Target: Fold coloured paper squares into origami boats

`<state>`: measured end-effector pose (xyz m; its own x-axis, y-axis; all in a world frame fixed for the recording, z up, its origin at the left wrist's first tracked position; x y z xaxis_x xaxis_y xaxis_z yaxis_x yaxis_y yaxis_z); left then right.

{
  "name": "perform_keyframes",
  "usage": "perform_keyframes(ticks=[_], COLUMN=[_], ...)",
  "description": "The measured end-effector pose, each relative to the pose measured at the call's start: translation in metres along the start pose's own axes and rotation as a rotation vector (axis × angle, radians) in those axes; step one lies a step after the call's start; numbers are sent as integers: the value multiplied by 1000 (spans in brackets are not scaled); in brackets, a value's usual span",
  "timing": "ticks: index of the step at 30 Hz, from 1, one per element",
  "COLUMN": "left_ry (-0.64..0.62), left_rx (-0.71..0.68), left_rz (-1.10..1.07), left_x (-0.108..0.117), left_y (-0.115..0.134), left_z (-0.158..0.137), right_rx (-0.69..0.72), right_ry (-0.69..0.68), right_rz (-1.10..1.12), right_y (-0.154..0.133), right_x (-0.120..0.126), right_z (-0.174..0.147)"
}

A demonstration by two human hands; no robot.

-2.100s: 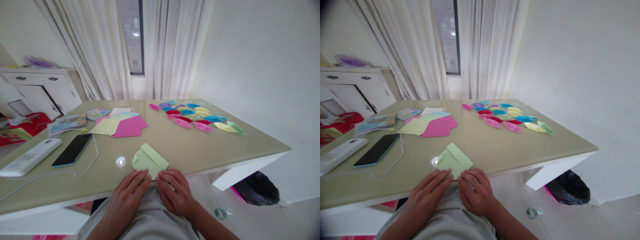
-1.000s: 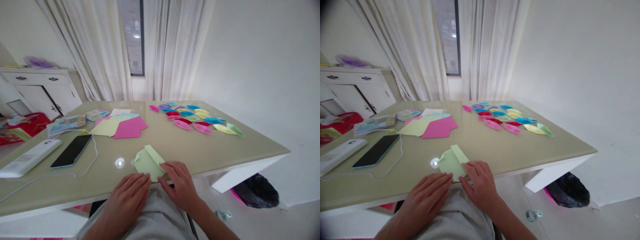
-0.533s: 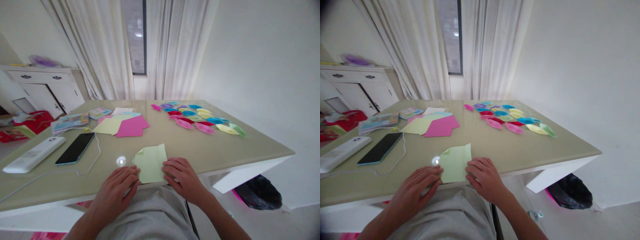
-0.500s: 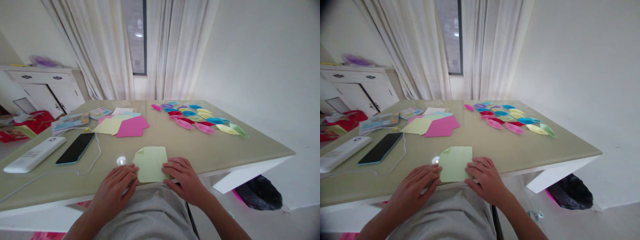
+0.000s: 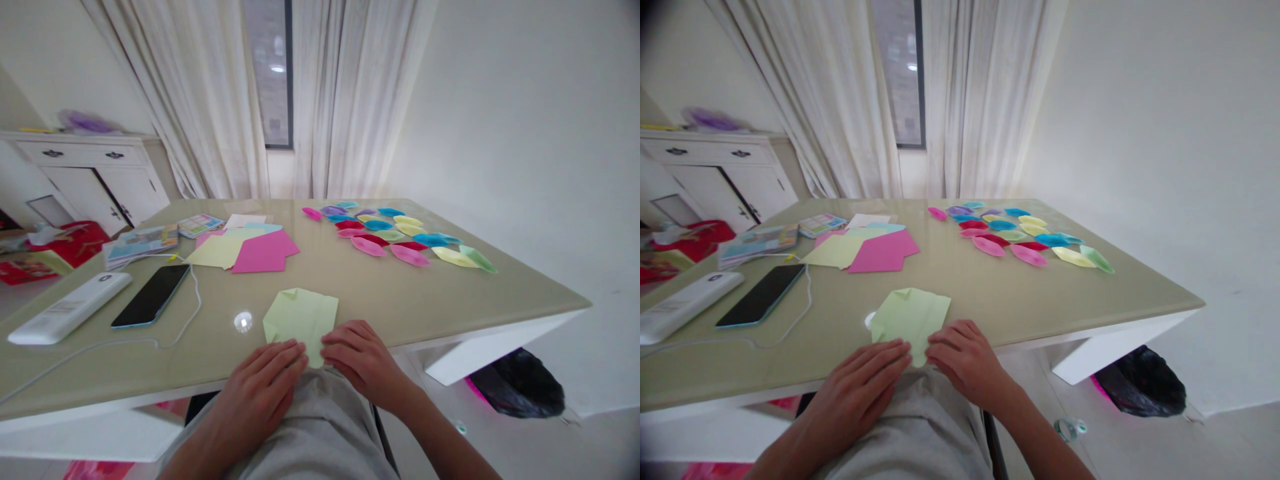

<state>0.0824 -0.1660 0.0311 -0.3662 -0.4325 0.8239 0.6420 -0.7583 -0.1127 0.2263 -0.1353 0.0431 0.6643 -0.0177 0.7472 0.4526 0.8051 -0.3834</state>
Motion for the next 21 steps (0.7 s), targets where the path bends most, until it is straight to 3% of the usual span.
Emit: perform_keyframes(ticks=[3, 9, 21], left_ry=[-21, 5, 8], left_rx=[-17, -29, -63], left_rz=[-14, -30, 0], left_x=[-1, -2, 2], left_y=[-4, -5, 0], left_z=[-3, -4, 0], right_rx=[-47, -298, -481], right_ry=[-59, -80, -71], right_rz=[33, 121, 233], right_y=[2, 23, 40], right_x=[-6, -8, -9], right_z=[8, 22, 34])
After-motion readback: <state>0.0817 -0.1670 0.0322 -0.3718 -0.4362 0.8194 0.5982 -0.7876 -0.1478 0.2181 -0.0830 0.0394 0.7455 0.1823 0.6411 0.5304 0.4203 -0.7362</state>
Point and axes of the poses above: each hand's wrist, its own z-axis towards the middle knuckle, its own x-axis out of the back of the hand, y = z × x, the point moved 10 cm from there along z, towards the middle knuckle, and after that the axes turned 7 degrees about z, right-handed, at the moved point
